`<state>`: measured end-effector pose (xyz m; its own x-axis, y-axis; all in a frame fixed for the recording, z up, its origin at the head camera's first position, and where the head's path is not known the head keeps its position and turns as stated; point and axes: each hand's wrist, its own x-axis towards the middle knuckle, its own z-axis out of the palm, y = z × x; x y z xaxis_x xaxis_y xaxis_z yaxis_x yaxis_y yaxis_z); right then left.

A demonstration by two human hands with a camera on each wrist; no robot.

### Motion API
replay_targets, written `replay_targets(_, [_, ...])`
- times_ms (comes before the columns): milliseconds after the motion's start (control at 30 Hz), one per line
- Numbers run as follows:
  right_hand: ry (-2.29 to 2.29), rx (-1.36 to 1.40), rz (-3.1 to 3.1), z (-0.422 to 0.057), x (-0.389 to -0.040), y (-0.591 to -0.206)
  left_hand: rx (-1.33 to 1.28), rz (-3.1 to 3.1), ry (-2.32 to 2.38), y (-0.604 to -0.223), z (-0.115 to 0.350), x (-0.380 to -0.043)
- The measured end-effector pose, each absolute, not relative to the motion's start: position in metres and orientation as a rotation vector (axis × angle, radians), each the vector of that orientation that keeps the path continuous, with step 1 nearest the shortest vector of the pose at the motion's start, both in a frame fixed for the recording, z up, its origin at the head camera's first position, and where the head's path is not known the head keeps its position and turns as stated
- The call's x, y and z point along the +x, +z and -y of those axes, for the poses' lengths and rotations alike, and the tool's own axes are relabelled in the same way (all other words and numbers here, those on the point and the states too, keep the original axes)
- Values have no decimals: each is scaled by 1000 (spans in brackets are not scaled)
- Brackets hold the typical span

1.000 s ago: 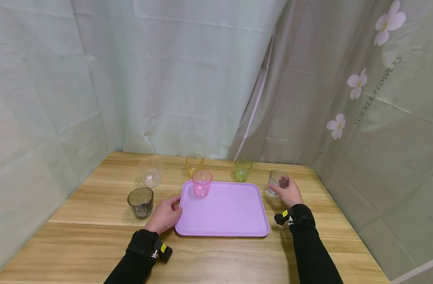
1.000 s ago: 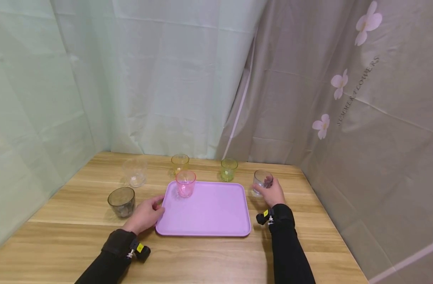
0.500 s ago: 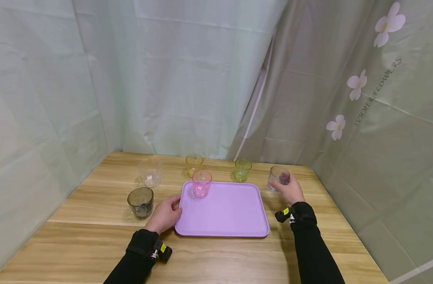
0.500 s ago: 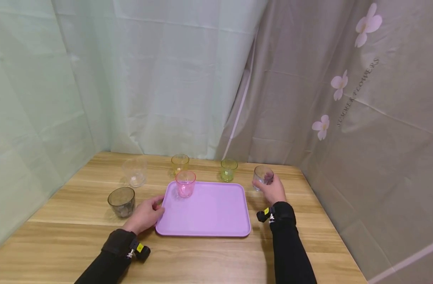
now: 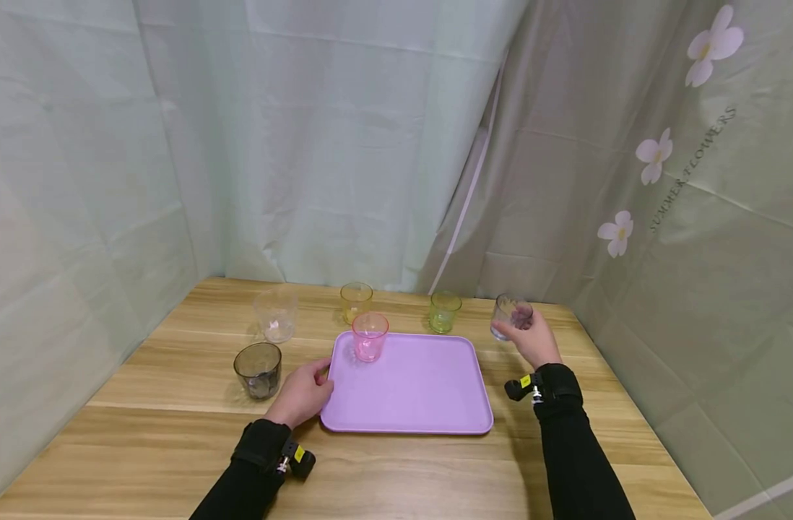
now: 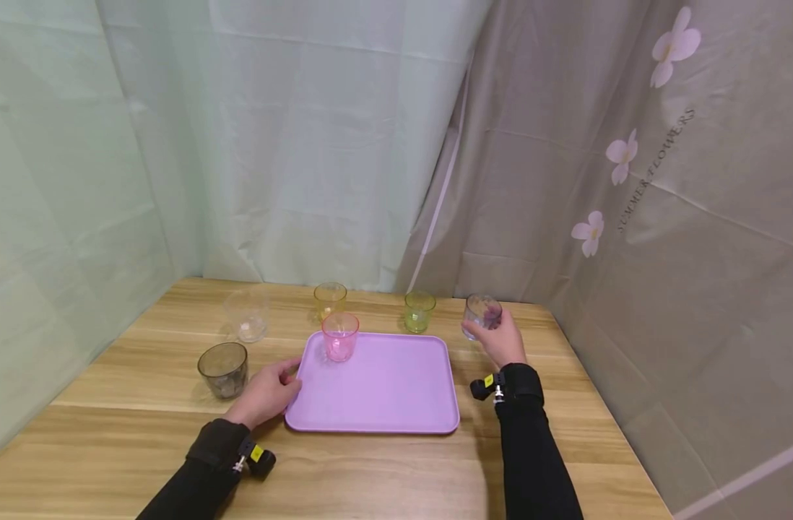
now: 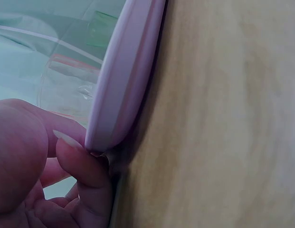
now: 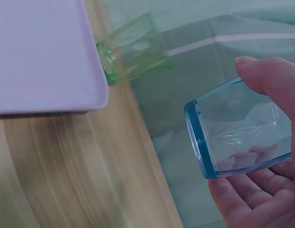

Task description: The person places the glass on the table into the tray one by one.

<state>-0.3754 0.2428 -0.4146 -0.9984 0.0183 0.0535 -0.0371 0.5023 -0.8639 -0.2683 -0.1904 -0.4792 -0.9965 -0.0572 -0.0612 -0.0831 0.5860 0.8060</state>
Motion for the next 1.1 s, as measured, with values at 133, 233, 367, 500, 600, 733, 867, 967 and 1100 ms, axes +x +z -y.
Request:
replay_targets(133, [1515,37,2672,-242,-373,-409,-118,-2776,1404,-479,190,-268])
replay_targets(233, [1510,50,2657,-241,-372,-406,-112,-2780,1402,-478,190,-268])
replay_targets(367, [1514,67,2643,-240,-372,-402,-107,-2782,1404,-479,191,-268])
replay_targets(500, [1512,76,2635,-239,-372,-400,-118,-2782,1395,-479,191,-268])
replay_targets(600, [1515,89,2632,-239,-372,-398,-129,-2782,1382,-478,190,-268])
replay_targets(733, [1542,100,2622,-237,-371,-396,-127,-2787,1379,-477,189,-267])
replay_targets(867, [1567,108,2610,-233,-370,-393,-117,-2798,1378,-476,189,-266])
replay_targets(967, [1582,115,2600,-230,-369,-392,-118,-2796,1383,-476,189,-266])
replay_targets(1100, [1587,117,2592,-226,-367,-390,-124,-2789,1388,-476,189,-266])
